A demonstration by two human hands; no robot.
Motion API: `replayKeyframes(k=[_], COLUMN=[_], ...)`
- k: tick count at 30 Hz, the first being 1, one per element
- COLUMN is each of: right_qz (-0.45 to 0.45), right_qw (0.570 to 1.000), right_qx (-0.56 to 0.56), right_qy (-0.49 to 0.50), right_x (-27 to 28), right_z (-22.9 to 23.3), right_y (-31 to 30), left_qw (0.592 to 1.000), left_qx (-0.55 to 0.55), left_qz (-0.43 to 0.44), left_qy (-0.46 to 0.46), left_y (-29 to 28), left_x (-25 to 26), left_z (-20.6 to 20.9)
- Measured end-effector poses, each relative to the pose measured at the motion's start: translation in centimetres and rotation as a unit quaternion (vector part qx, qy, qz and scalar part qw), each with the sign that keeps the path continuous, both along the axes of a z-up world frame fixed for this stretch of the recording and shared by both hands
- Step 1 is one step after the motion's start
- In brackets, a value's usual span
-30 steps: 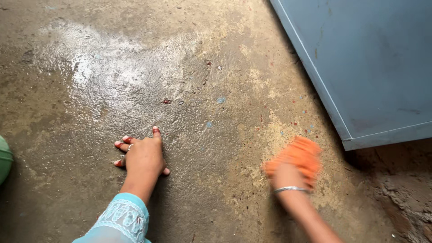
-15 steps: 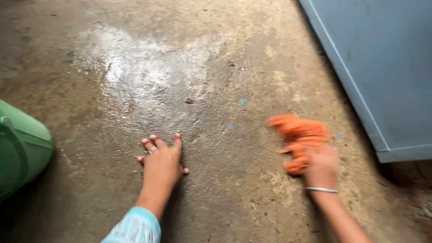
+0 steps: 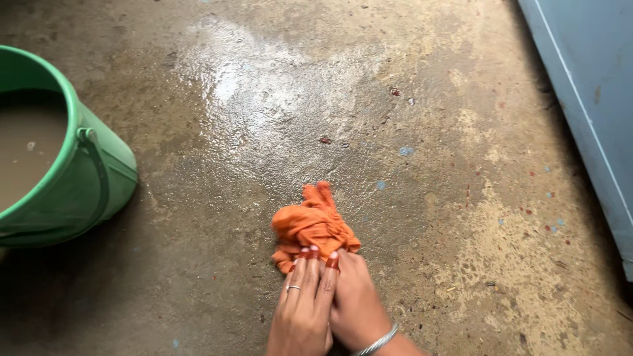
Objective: The person wipes a concrete floor by hand with an orange cloth and repeatedly rinses the cloth in a green bucket of water.
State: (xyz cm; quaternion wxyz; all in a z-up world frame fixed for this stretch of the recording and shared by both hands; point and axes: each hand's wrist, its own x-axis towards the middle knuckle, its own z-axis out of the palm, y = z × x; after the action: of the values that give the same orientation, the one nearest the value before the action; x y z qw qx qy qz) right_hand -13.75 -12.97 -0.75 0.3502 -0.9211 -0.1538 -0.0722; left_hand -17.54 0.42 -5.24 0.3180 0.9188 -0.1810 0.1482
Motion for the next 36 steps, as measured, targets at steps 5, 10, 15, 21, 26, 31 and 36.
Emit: replayKeyframes(k=[5, 10, 15, 21, 26, 31, 36], right_qz=[-0.215, -0.33, -0.378, -0.342, -0.277, -0.316, -0.337], right_qw=[0.863, 0.904, 0.877, 0.888, 0.919, 0.893, 0.88], right_qx=[0.311, 0.184, 0.159, 0.132, 0.139, 0.054, 0.04], right_qy=[0.335, 0.202, 0.252, 0.276, 0.245, 0.315, 0.332], right_x=[3.9, 4.1, 2.9, 3.4, 5.1, 4.8, 3.2], right_z=[0.6, 4.8, 4.5, 2.0, 1.3, 2.7, 3.6], right_y=[-9.7, -15.7, -16.6, -15.9, -16.1, -16.1, -17.6], left_qw=[0.993, 0.977, 0.956, 0.988, 0.984, 0.923, 0.955], left_qx=[-0.004, 0.03, 0.181, 0.121, 0.124, 0.264, 0.025], left_qz=[0.083, 0.166, 0.22, 0.095, 0.106, 0.278, 0.296], left_qy=[0.078, 0.133, 0.076, 0.023, -0.072, -0.013, 0.012], left_y=[-2.3, -8.7, -9.8, -5.8, 3.9, 14.5, 12.4], left_x=[2.2, 6.7, 7.6, 6.8, 5.1, 1.8, 2.3], left_z=[1.7, 1.8, -0.1, -1.0, -1.2, 1.2, -1.4])
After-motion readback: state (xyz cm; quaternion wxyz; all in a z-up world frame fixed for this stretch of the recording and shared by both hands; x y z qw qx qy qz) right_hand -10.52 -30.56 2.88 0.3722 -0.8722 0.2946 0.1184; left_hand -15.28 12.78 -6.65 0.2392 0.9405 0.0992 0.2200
